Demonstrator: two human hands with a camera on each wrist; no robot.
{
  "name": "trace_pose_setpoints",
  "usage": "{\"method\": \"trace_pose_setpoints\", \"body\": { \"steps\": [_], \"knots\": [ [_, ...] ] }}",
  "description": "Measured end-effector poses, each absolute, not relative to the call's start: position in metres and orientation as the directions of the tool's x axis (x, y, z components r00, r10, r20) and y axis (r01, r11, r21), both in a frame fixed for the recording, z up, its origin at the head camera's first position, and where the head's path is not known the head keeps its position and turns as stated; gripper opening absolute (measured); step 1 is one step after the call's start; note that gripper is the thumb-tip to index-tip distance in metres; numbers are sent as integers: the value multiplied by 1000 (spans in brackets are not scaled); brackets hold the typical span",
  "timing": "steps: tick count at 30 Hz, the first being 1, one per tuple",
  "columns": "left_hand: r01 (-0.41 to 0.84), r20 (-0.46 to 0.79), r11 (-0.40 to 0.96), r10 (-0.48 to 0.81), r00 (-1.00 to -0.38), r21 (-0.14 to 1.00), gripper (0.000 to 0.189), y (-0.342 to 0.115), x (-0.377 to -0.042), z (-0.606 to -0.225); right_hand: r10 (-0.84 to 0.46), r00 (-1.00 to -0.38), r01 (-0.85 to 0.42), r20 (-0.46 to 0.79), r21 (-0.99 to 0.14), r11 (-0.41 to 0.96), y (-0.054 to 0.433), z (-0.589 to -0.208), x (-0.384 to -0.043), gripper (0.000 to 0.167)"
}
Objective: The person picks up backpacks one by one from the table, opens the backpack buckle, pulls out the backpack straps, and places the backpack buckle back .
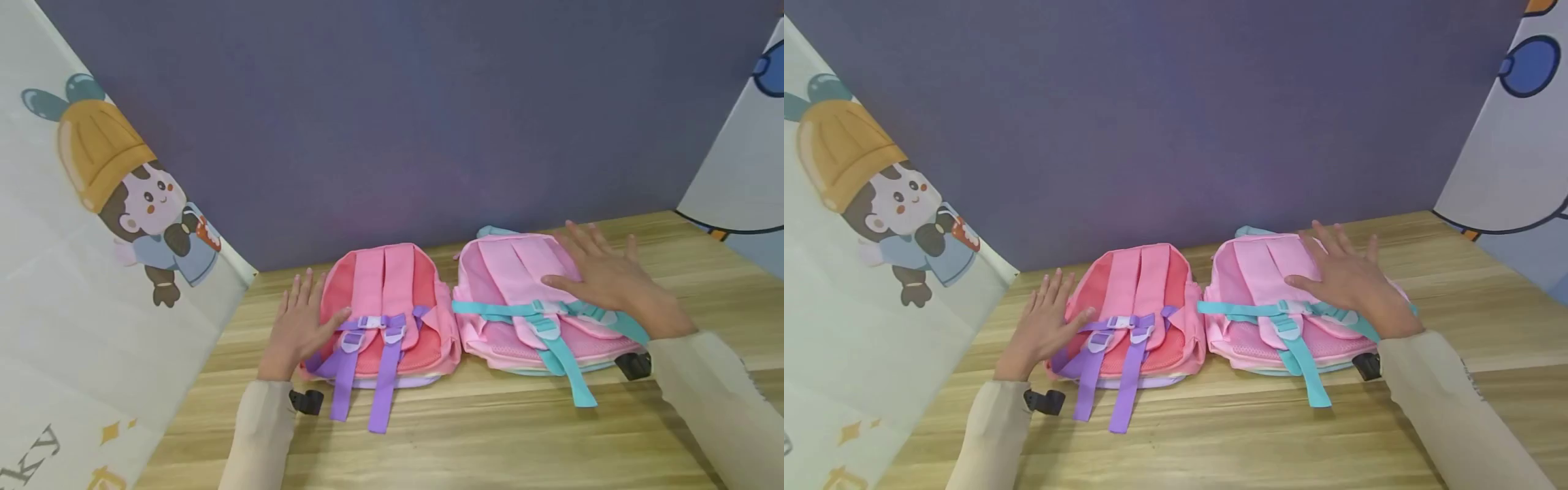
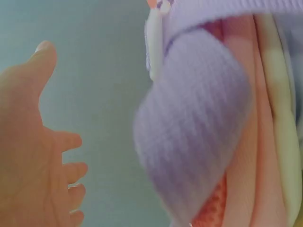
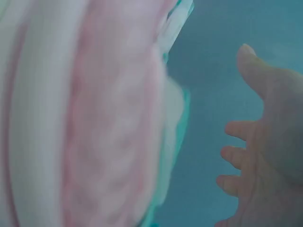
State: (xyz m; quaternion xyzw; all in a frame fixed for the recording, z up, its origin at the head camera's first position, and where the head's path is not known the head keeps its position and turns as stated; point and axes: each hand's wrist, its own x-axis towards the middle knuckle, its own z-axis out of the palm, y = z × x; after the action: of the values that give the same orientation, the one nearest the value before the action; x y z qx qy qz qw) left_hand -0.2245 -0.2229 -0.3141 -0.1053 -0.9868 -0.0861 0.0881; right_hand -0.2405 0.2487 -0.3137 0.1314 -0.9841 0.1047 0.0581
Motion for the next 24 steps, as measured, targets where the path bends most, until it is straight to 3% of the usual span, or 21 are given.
{"method": "trace_pose_setpoints", "body": {
  "steps": [16,24],
  "knots": [
    [223,211,931,165,-963,290,78,-250,-233,-324,-348,-927,-374,143,-244,895,193,-313,-237,85],
    [157,102,915,128,-986,371,78,-264,-237,-329,-384,-916,-401,116,-284,871,170,-314,-236,84]
  ]
}}
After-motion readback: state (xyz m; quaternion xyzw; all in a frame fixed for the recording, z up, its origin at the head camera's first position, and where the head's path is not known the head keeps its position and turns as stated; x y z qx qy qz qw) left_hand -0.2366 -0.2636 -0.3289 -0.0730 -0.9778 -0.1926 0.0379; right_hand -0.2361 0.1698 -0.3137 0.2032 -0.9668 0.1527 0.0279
